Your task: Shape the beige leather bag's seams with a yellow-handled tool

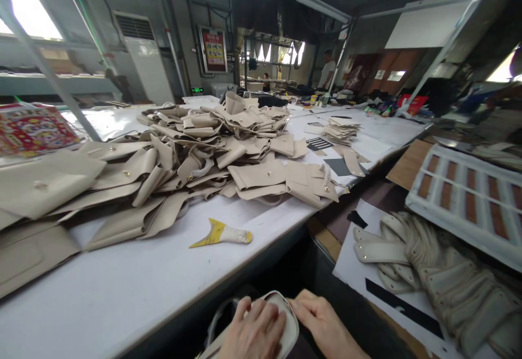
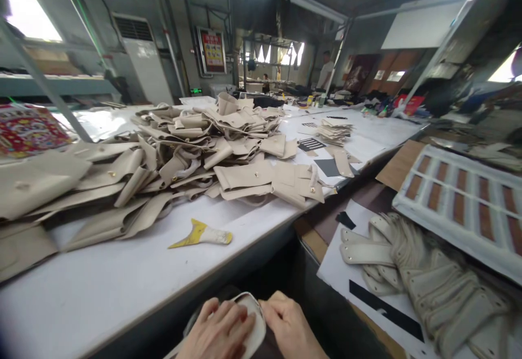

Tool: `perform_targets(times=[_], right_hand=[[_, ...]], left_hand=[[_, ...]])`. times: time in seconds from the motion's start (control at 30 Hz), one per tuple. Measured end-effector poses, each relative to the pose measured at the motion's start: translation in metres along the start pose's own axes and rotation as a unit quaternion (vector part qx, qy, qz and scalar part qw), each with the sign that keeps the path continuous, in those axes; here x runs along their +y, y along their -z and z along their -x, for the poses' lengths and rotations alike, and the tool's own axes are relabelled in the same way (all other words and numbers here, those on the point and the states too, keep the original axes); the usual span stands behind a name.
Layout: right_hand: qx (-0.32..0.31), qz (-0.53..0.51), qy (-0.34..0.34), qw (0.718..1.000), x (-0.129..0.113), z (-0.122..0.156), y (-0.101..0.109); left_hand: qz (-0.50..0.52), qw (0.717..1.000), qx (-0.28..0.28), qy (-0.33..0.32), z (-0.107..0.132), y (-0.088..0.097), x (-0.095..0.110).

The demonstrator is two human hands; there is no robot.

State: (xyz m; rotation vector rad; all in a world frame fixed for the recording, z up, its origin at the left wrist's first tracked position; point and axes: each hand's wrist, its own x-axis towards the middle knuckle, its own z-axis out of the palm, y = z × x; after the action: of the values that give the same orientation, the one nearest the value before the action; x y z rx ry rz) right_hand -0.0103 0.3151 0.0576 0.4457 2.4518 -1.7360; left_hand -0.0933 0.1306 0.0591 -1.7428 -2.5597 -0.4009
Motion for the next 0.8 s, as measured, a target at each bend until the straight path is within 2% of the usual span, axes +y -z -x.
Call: perform_targets(times=[0.07, 0.13, 0.23, 0.33, 0.47, 0.6, 0.7, 0.8], right_hand=[[0.009, -0.110, -0.039, 0.993, 0.013, -0.004, -0.003], [0.003, -0.166, -0.072, 0.984, 0.022, -0.008, -0.009], [-0.017, -0.188, -0.101, 0.977, 0.025, -0.013, -0.014], [-0.049, -0.206, -0.120, 0.970, 0.016, -0.015, -0.013], [-0.087, -0.204, -0.144, 0.964, 0.003, -0.017, -0.009], [-0.112, -0.172, -0.161, 0.965, 0.000, -0.022, -0.011], [-0.121, -0.133, -0.160, 0.971, 0.001, -0.024, -0.012], [-0.137, -0.102, -0.155, 0.973, -0.001, -0.025, -0.011]], left_hand=[[-0.003, 1.000, 0.005, -0.003, 0.002, -0.003, -0.001], [-0.007, 1.000, 0.013, -0.002, 0.003, -0.005, -0.001], [-0.009, 1.000, 0.023, 0.007, 0.005, -0.009, 0.000], [0.003, 0.999, 0.023, 0.022, 0.007, -0.011, 0.002], [0.030, 0.998, 0.027, 0.056, 0.009, -0.013, 0.006], [0.050, 0.994, 0.062, 0.079, 0.011, -0.017, 0.006], [0.066, 0.992, 0.091, 0.054, 0.018, -0.018, 0.001], [0.046, 0.990, 0.129, 0.013, 0.037, -0.017, -0.009]])
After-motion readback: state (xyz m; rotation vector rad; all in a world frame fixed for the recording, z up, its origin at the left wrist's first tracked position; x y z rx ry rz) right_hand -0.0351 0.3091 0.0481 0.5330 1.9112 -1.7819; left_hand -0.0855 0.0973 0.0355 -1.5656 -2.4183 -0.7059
